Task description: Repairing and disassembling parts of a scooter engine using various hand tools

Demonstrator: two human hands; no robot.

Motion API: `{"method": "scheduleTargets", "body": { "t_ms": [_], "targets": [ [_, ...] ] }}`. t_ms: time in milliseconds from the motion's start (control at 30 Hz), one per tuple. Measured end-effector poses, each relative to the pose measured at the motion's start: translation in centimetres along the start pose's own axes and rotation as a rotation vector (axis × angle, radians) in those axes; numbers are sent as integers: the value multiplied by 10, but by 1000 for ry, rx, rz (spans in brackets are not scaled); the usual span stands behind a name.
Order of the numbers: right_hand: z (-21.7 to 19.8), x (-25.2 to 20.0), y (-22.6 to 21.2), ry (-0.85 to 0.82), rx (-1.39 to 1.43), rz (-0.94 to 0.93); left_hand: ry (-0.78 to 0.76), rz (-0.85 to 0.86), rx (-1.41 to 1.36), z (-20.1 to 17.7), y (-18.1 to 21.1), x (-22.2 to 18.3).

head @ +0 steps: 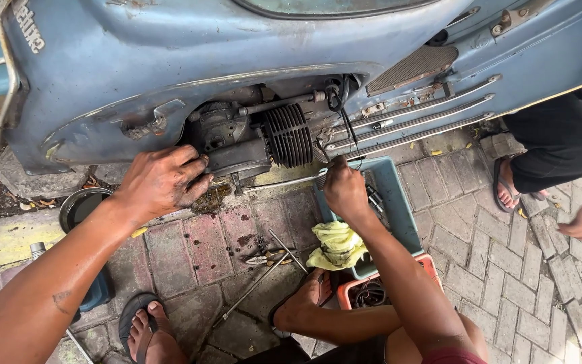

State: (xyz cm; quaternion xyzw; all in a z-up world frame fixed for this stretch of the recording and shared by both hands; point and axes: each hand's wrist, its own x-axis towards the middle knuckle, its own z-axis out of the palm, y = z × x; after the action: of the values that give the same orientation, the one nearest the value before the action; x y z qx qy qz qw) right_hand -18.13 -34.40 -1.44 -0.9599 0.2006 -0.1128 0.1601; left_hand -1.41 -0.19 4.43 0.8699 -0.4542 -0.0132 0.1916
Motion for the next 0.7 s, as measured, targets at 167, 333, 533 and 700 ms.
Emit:
{"method": "scheduleTargets", "body": {
  "t_ms": [167, 333, 533, 700],
  "targets": [
    [87, 75, 123, 185, -523, -844, -9, 49, -22, 3, -8, 0],
    [68, 64, 93, -53, -690, -984, -21, 90, 29, 16, -21, 0],
    [50, 33, 29, -90, -28, -34, -54, 148, 33, 21, -27, 4],
    [120, 56, 88, 376, 64, -405, -56, 129, 59, 19, -25, 4]
  ]
}}
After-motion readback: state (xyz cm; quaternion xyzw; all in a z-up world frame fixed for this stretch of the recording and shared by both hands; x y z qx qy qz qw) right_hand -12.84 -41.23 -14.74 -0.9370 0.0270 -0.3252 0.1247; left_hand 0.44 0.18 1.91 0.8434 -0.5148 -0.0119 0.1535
